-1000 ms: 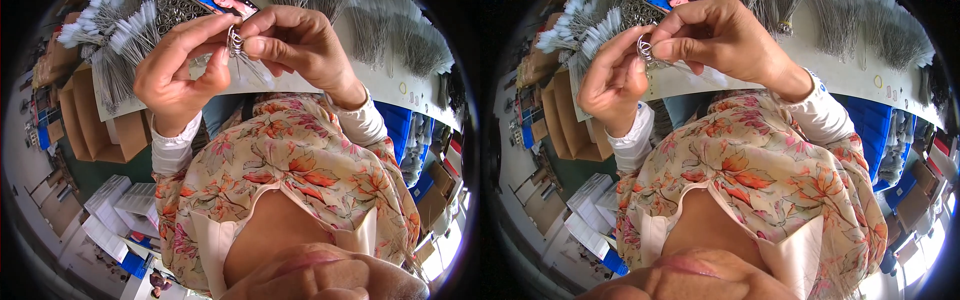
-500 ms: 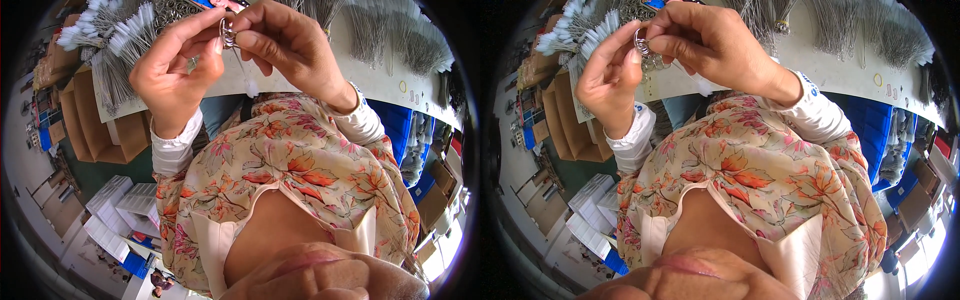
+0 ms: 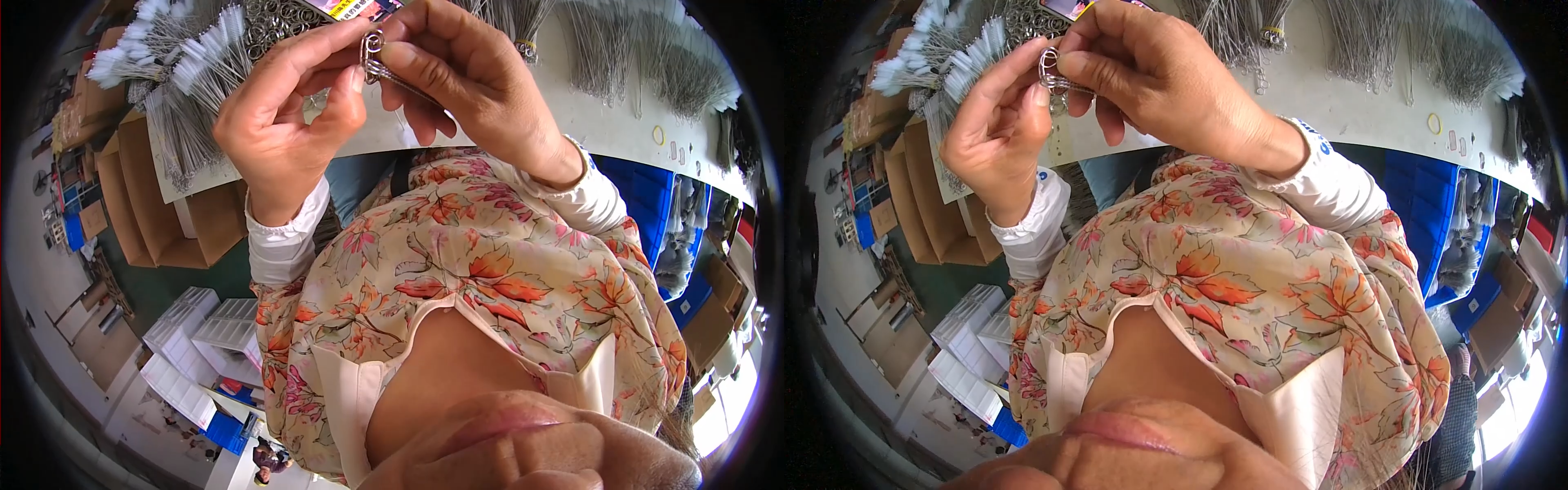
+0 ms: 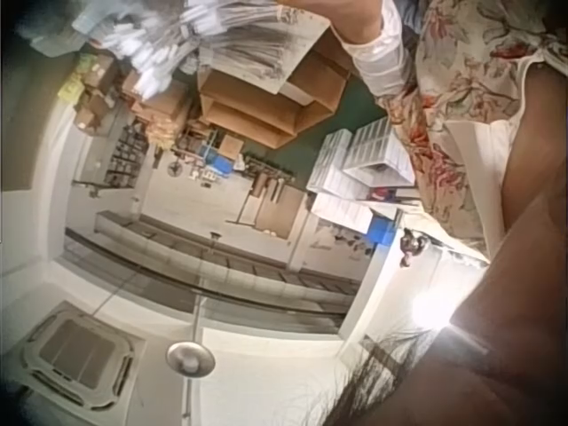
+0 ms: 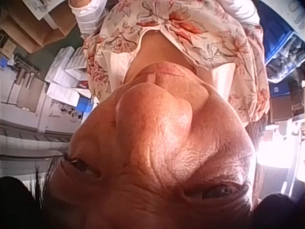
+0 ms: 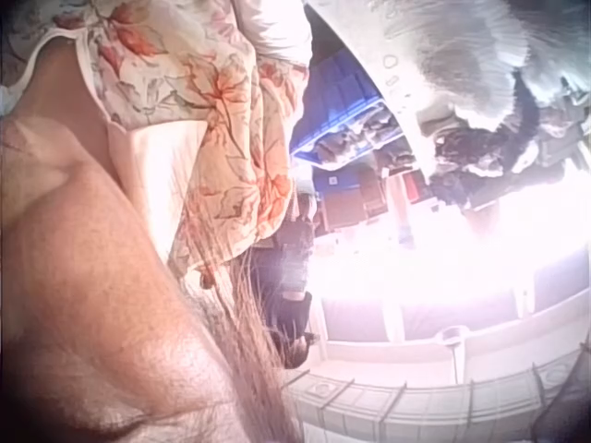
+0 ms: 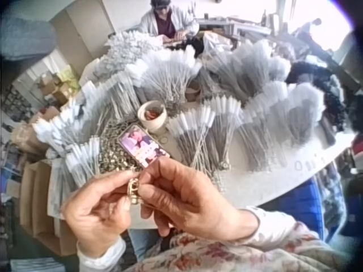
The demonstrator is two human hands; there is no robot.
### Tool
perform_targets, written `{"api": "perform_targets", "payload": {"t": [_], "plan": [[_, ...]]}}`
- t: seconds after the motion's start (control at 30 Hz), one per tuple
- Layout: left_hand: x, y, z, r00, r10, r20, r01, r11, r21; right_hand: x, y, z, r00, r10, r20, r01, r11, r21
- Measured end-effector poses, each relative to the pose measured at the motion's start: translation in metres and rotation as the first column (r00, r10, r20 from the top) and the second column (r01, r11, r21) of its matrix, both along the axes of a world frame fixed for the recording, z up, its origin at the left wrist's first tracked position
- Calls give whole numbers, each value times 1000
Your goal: Assembling plastic tips and metal rings onto brush bristles at a factory workstation.
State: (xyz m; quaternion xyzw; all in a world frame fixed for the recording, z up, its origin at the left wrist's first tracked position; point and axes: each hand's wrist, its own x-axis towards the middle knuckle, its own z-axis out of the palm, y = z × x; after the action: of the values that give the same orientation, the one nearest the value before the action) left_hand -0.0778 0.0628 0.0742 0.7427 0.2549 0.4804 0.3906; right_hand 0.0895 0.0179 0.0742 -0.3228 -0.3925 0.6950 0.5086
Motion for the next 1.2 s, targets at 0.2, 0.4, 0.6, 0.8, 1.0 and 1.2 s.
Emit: {"api": "perform_targets", "payload": {"t": [0.2, 0.4, 0.6, 0.8, 1.0, 1.2], "plan": [[-1, -4, -2, 996, 3, 85, -3, 1000, 3, 1, -2, 3, 990, -16, -143, 12, 1000, -25], [-1, -2, 0, 999, -5, 39, 4, 1000, 25, -3, -2, -13, 994, -99, 53, 84, 969, 234], [-2, -2, -3, 999, -11, 46, 10, 999, 33, -1, 0, -15, 994, -83, 74, 61, 963, 263], [-2, -2, -12, 995, 14, 103, -24, 995, 99, 10, 4, -7, 996, 69, 56, -76, 986, 149], [0, -4, 0, 998, 19, 60, -12, 994, -110, 10, 3, -11, 988, -35, 151, 3, 978, 208], [-17, 14, 10, 976, -59, -211, 77, 994, 78, 10, 6, -9, 988, 92, 126, -106, 989, 103]]}}
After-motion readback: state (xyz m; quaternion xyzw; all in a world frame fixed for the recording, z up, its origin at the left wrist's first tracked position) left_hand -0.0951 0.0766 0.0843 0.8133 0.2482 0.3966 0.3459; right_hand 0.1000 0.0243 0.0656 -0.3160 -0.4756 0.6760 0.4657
